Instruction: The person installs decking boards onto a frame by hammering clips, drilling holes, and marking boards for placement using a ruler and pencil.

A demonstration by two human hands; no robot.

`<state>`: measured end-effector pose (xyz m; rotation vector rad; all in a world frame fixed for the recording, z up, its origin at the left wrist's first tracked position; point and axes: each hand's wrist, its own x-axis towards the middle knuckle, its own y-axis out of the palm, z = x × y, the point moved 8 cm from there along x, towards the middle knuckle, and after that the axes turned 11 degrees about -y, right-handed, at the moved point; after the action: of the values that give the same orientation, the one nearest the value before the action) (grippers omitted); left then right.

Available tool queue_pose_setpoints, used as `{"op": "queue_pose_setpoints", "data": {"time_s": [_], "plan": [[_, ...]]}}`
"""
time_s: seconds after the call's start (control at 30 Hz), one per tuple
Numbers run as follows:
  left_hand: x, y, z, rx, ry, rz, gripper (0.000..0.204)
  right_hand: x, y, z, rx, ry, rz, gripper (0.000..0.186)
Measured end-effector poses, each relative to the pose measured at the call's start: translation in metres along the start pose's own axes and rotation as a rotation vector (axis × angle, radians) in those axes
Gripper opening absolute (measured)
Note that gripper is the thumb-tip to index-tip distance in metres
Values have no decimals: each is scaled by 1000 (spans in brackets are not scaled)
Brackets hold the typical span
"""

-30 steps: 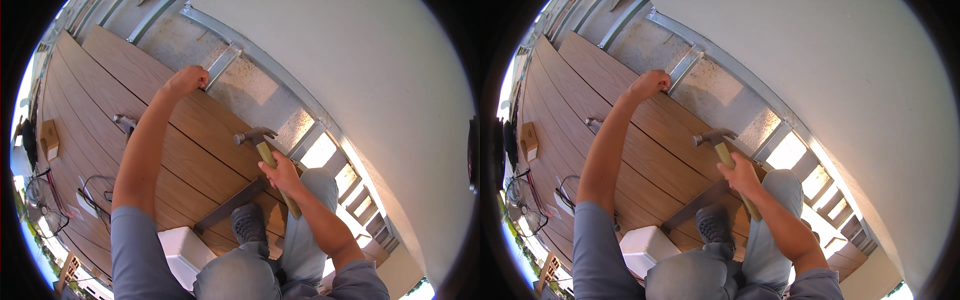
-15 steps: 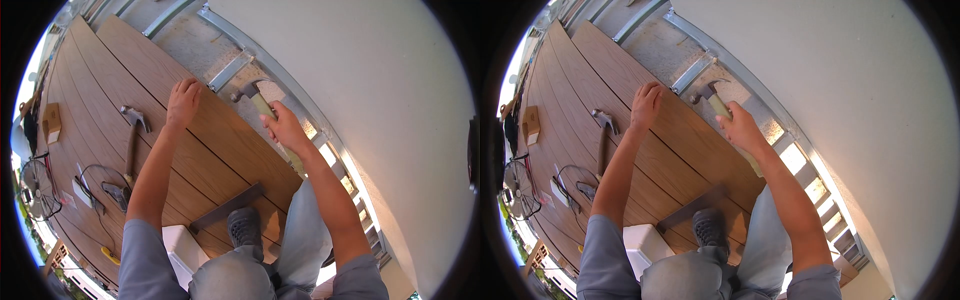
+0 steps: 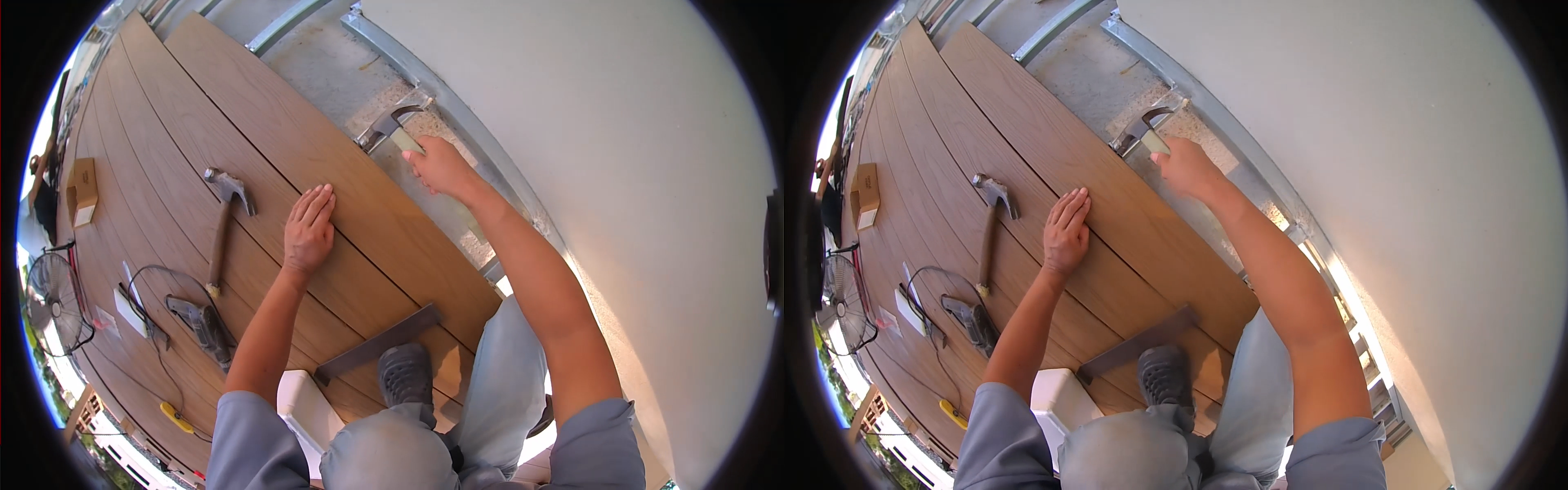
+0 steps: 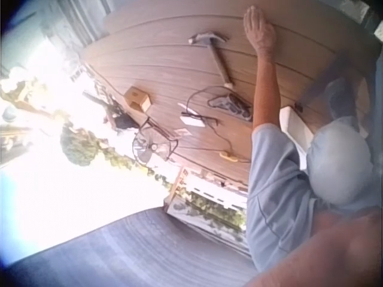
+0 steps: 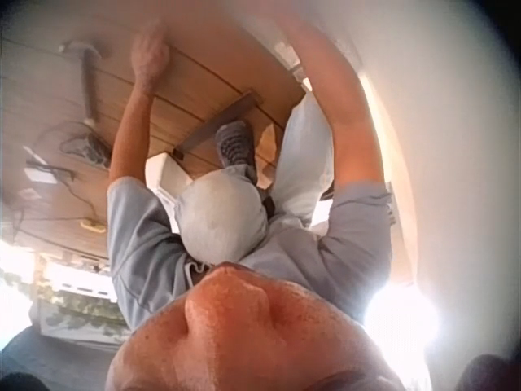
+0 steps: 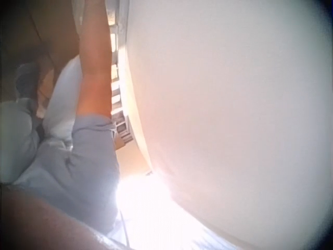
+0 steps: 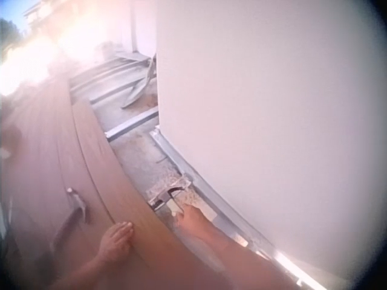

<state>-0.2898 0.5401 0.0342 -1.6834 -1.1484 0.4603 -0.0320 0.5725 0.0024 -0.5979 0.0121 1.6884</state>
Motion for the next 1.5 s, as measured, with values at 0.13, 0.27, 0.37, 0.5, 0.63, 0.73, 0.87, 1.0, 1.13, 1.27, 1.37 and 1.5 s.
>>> {"op": "queue_pose_setpoints", "data": {"time_s": [0.13,0.27,0.37,0.5,0.63,0.73,0.87,1.0,1.13,1.27,1.37,1.5], "plan": [[1,-1,0,-21,12,-18,46,-4,3,0,38,69,-21,28],[-6,-1,0,-60,8,-33,45,-24,6,1,48,74,-69,30],[-13,-10,10,-77,-16,-48,44,-74,28,20,41,124,-91,34],[-15,-12,28,-104,-73,-109,43,-129,88,-1,-278,31,56,36],[-4,-21,43,-162,-138,-102,44,-153,154,11,-404,-193,265,27],[14,-2,2,-157,-71,-83,42,-170,175,-2,-489,-319,344,26],[-12,32,32,-7,-60,-21,43,-157,239,-9,-754,-507,406,20],[-8,19,44,125,16,-49,48,-151,261,15,-1020,-486,487,25],[-15,23,-1,151,89,-35,46,-191,191,-3,-911,-442,256,26],[-8,-1,7,74,46,-83,45,-271,39,9,-890,-333,146,23],[-12,12,-3,151,5,83,51,-394,-59,-27,-1057,-112,19,22],[-9,23,-57,151,89,242,50,-583,-121,-74,-1035,373,53,18]]}}
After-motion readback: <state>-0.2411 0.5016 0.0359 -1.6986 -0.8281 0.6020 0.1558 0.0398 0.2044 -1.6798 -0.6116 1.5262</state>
